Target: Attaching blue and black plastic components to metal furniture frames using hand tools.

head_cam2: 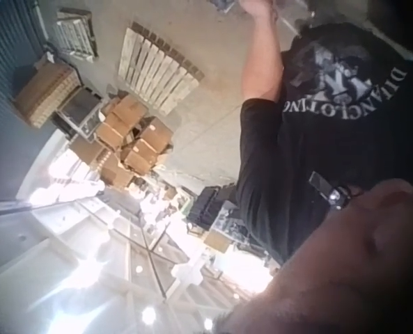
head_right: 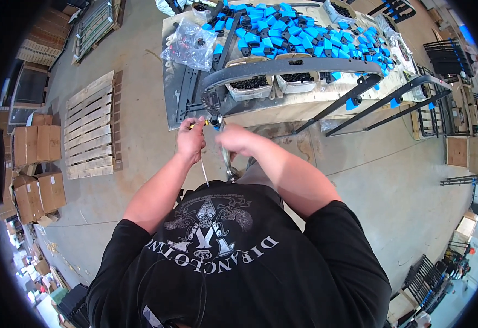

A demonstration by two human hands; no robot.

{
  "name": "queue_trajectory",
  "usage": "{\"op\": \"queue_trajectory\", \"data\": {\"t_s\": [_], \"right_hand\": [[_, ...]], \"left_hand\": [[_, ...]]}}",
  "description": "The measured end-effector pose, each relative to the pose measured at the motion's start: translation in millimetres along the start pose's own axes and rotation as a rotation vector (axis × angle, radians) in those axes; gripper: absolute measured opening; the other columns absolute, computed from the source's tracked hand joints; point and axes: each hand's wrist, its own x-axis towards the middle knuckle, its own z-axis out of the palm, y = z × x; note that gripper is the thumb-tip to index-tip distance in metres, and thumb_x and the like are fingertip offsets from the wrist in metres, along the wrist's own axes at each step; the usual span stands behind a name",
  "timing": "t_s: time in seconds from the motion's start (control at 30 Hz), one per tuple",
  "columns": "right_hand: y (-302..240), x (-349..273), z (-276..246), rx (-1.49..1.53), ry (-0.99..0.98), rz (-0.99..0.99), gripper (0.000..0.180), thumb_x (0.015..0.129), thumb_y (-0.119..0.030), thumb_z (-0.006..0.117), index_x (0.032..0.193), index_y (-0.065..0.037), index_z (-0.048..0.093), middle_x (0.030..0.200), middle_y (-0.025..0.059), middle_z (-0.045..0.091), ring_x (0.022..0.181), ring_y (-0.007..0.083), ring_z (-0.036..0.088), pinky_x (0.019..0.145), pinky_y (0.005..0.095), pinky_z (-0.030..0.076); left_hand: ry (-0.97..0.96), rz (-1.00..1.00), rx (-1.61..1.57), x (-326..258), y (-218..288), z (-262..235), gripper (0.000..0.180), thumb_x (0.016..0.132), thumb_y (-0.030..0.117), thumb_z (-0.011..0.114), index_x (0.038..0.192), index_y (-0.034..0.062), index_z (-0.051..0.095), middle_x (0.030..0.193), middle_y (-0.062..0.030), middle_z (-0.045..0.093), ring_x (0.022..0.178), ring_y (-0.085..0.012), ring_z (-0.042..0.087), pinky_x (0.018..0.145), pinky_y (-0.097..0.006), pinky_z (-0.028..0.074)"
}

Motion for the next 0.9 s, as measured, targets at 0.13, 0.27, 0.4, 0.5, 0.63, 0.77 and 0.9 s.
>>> {"op": "queue_trajectory", "data": {"t_s": [0.13, 0.27, 0.4, 0.5, 0.63, 0.77, 0.9], "right_hand": [[9, 12, 17, -0.335, 0.263, -0.132, 0.029, 0.09, -0.015, 0.056, 0.108, 0.008, 0.061, 0.091, 0.0174, 0.069, 0.069, 0.0334, 0.067, 0.059, 0.0535, 0.055], [-6, -9, -8, 0.351, -0.132, 0.039, 0.022, 0.092, -0.018, 0.06, 0.095, 0.003, 0.059, 0.081, 0.013, 0.065, 0.057, 0.0313, 0.062, 0.058, 0.0528, 0.055], [43, 44, 19, -0.653, 0.529, -0.203, 0.025, 0.092, -0.015, 0.058, 0.106, 0.006, 0.057, 0.09, 0.0176, 0.068, 0.061, 0.0339, 0.066, 0.057, 0.0525, 0.056], [-12, -9, 0, 0.193, -0.131, 0.076, 0.028, 0.092, -0.016, 0.058, 0.107, 0.008, 0.058, 0.09, 0.0194, 0.069, 0.066, 0.0355, 0.068, 0.057, 0.0523, 0.056], [6, 5, 5, -0.05, -0.043, -0.051, 0.027, 0.089, -0.016, 0.056, 0.101, 0.007, 0.064, 0.084, 0.0206, 0.068, 0.068, 0.0358, 0.069, 0.059, 0.0524, 0.057], [18, 28, 10, -0.373, 0.067, -0.05, 0.028, 0.087, -0.014, 0.054, 0.102, 0.009, 0.063, 0.083, 0.0208, 0.068, 0.068, 0.0372, 0.069, 0.056, 0.0539, 0.055], [-1, -7, 2, 0.2, -0.103, 0.001, 0.03, 0.09, -0.014, 0.052, 0.106, 0.01, 0.059, 0.081, 0.0197, 0.066, 0.06, 0.0347, 0.066, 0.051, 0.0497, 0.055]], "left_hand": [[-0.059, -0.035, 0.012, -4, 0, -7, 0.022, 0.096, 0.027, 0.07, 0.099, 0.0132, 0.053, 0.066, 0.0043, 0.046, 0.045, -0.0052, 0.034, 0.037, -0.025, 0.025], [-0.015, 0.003, 0.0, 1, -1, 0, 0.022, 0.095, 0.027, 0.071, 0.102, 0.0114, 0.056, 0.06, 0.0018, 0.046, 0.041, -0.0085, 0.037, 0.036, -0.029, 0.026], [-0.052, -0.033, 0.009, 1, -2, -1, 0.022, 0.095, 0.027, 0.071, 0.101, 0.0116, 0.056, 0.059, 0.0018, 0.046, 0.041, -0.0087, 0.037, 0.036, -0.029, 0.026], [-0.057, -0.003, 0.004, 3, -4, -6, 0.022, 0.095, 0.028, 0.071, 0.101, 0.012, 0.056, 0.059, 0.0018, 0.046, 0.041, -0.0088, 0.037, 0.036, -0.029, 0.026], [-0.044, -0.024, -0.014, 0, 0, -2, 0.022, 0.095, 0.027, 0.071, 0.101, 0.0122, 0.056, 0.059, 0.0021, 0.045, 0.04, -0.009, 0.036, 0.036, -0.029, 0.026], [-0.055, -0.02, -0.006, 3, -5, -4, 0.023, 0.095, 0.027, 0.071, 0.102, 0.0117, 0.056, 0.06, 0.0016, 0.045, 0.041, -0.0092, 0.036, 0.036, -0.029, 0.026], [-0.051, -0.011, -0.043, 3, -4, -7, 0.024, 0.095, 0.028, 0.072, 0.102, 0.0111, 0.056, 0.062, 0.0009, 0.046, 0.041, -0.0093, 0.037, 0.036, -0.028, 0.026]]}}
